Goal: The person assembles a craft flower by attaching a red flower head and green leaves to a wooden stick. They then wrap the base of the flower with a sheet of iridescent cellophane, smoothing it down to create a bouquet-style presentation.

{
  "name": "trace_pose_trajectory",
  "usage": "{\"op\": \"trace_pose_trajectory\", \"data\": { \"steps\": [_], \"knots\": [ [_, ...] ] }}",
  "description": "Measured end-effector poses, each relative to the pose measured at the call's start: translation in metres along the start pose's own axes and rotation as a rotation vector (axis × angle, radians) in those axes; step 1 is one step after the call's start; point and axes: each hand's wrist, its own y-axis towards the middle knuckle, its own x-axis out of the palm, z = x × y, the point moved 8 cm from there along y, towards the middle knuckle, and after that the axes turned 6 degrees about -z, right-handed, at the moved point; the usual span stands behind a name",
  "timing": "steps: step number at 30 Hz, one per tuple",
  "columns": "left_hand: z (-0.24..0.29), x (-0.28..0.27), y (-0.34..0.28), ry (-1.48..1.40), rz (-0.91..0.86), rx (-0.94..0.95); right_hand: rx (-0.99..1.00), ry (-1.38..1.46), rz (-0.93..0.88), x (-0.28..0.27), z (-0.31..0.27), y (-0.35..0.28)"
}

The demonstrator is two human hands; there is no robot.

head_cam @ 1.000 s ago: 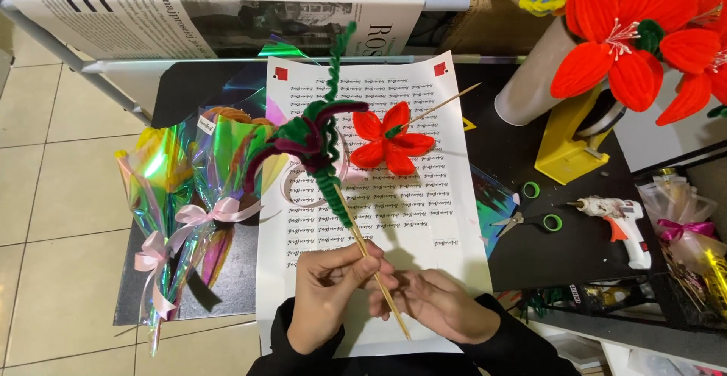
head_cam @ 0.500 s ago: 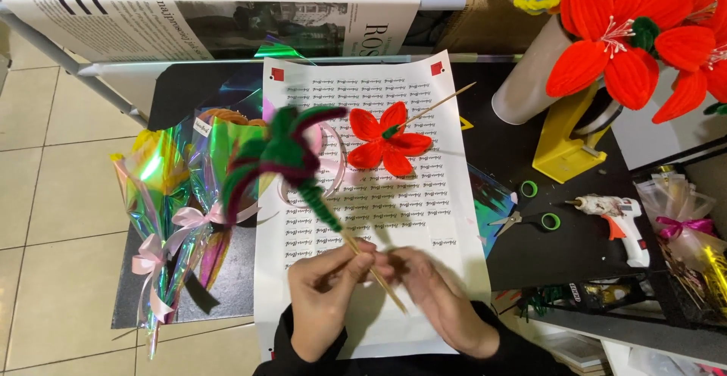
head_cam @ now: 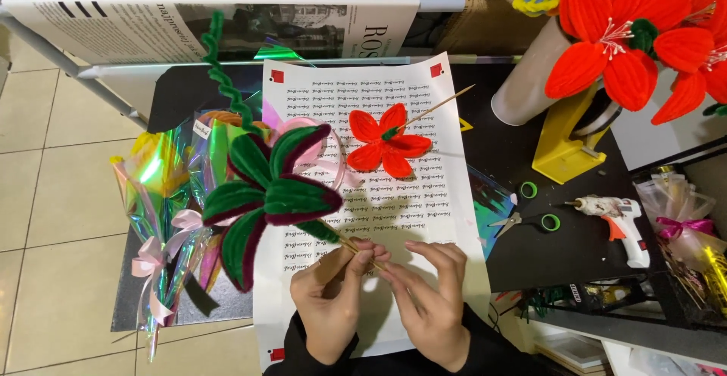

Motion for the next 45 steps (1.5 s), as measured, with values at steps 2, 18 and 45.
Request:
{"op": "trace_pose_trajectory", "data": {
  "steps": [2, 18, 45],
  "knots": [
    [-0.004, 0.001, 0.002, 0.014, -0.046, -0.058, 0.181, 0.151, -0.099, 0.013, 0.016, -0.005],
    [-0.038, 0.023, -0.013, -0.78, -0.496, -0.276, 0.704, 2.23, -1.015, 0.071, -0.005, -0.074],
    [-0.046, -0.063, -0.022, -0.222, -0.124, -0.37, 0.564, 0.945, -0.739, 0.004, 0.096, -0.024]
  ]
}}
